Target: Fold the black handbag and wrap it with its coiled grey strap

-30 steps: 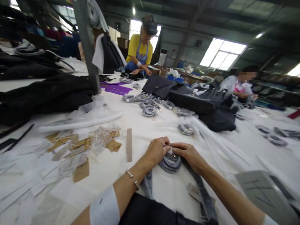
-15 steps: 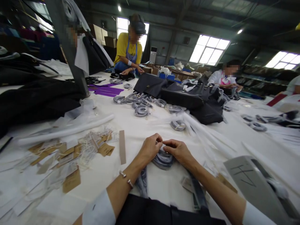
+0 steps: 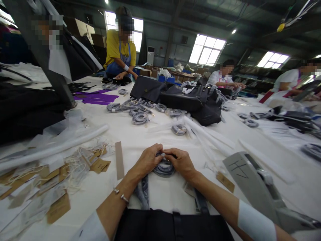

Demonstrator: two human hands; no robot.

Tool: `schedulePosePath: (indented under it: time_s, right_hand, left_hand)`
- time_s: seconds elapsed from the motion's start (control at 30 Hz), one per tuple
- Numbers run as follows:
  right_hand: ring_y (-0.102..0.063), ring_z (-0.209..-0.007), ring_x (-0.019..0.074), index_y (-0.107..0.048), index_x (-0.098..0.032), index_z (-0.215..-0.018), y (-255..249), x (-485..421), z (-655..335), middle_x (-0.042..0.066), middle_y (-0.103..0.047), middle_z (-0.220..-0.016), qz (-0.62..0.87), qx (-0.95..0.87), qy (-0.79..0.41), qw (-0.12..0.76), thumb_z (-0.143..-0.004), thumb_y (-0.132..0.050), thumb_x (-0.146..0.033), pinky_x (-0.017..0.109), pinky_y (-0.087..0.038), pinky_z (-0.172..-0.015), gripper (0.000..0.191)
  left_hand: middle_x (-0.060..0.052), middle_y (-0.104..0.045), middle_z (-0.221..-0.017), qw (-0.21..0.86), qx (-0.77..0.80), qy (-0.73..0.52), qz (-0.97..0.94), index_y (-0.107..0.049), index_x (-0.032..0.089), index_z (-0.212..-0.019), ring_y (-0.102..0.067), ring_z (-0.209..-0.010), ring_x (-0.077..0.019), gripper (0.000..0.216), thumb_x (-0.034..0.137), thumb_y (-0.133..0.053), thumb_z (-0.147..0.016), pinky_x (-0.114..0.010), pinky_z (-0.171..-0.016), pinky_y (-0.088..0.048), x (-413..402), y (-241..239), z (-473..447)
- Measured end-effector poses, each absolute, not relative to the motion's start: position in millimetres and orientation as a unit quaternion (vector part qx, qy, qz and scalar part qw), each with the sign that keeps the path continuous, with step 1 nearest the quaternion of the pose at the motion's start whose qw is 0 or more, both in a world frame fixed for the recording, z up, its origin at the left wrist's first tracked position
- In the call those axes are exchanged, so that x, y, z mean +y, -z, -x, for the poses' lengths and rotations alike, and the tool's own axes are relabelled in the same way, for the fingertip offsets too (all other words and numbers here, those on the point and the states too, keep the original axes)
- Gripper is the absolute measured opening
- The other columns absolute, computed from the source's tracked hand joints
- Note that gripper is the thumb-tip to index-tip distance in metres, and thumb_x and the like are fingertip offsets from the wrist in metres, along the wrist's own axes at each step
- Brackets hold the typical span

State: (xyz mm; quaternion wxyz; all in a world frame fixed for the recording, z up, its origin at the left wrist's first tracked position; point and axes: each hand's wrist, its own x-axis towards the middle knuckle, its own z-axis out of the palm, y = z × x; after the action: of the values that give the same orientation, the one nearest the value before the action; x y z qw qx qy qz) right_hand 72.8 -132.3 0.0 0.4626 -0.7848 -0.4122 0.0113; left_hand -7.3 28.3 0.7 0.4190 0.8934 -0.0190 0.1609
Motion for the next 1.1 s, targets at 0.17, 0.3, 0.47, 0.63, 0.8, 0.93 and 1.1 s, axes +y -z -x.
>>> schedulePosePath:
  time_s: [0.17,0.3,0.47,0.63,0.8,0.93,1.1]
  right_hand:
    - [-0.067,-0.088,0.0189,-0.071,-0.026,-0.086,-30,-171,-66,0.002,-0.074,-0.092,0.782,-0.485,0.140,0.365,-0.083,-0.065,-0.020,0.041,-0.043,-0.099,0.009]
    - [-0.067,-0.087,0.0195,-0.071,-0.025,-0.086,-69,-268,-64,0.001,-0.074,-0.088,0.841,-0.339,0.217,0.362,-0.083,-0.064,-0.030,0.038,-0.047,-0.094,0.009]
    - [-0.065,-0.094,0.0275,-0.073,-0.020,-0.089,-100,-411,-64,0.007,-0.073,-0.095,0.925,0.002,0.137,0.353,-0.073,-0.066,-0.048,0.038,-0.048,-0.089,0.033]
    - [-0.063,-0.097,0.0261,-0.073,-0.015,-0.092,-98,-474,-65,0.012,-0.071,-0.101,0.889,0.067,-0.158,0.425,-0.069,-0.068,-0.058,0.038,-0.048,-0.091,0.049]
    - [-0.062,-0.091,0.0209,-0.073,-0.014,-0.092,-92,-471,-68,0.011,-0.069,-0.099,0.826,0.056,-0.246,0.504,-0.070,-0.074,-0.049,0.033,-0.048,-0.085,0.041]
    - [-0.062,-0.087,0.0218,-0.073,-0.014,-0.083,-93,-466,-70,0.009,-0.071,-0.089,0.829,0.066,-0.223,0.508,-0.062,-0.079,-0.044,0.035,-0.046,-0.087,0.037]
    - [-0.061,-0.098,0.0263,-0.076,-0.016,-0.080,-102,-471,-47,0.011,-0.072,-0.092,0.824,0.064,-0.142,0.545,-0.061,-0.079,-0.043,0.040,-0.039,-0.100,0.033]
  left_hand:
    - [0.002,-0.061,-0.082,0.423,-0.016,-0.150,-0.894,-0.056,0.022,-0.082,-0.055,-0.078,-0.0154,0.008,0.020,-0.051,-0.076,-0.026,-0.076,-0.042,29,0,5]
    - [0.001,-0.064,-0.085,0.418,-0.002,-0.132,-0.899,-0.058,0.023,-0.086,-0.058,-0.078,-0.0169,0.012,0.031,-0.052,-0.078,-0.027,-0.076,-0.043,34,3,1]
    - [0.001,-0.066,-0.088,0.399,0.027,-0.131,-0.907,-0.057,0.023,-0.088,-0.060,-0.078,-0.0179,0.023,0.043,-0.052,-0.077,-0.026,-0.074,-0.043,35,7,-4]
    - [0.001,-0.067,-0.089,0.376,0.044,-0.132,-0.916,-0.058,0.024,-0.086,-0.062,-0.079,-0.0189,0.026,0.047,-0.050,-0.076,-0.026,-0.073,-0.043,33,3,-4]
    - [0.001,-0.068,-0.089,0.365,0.040,-0.144,-0.919,-0.060,0.024,-0.087,-0.063,-0.077,-0.0189,0.028,0.048,-0.051,-0.075,-0.025,-0.070,-0.045,34,3,-6]
    - [0.002,-0.069,-0.089,0.362,0.048,-0.142,-0.920,-0.060,0.024,-0.087,-0.064,-0.077,-0.0189,0.029,0.048,-0.051,-0.074,-0.025,-0.070,-0.045,33,3,-6]
    - [0.002,-0.069,-0.090,0.361,0.052,-0.134,-0.921,-0.061,0.025,-0.088,-0.064,-0.078,-0.0188,0.029,0.049,-0.052,-0.074,-0.025,-0.070,-0.045,34,2,-5]
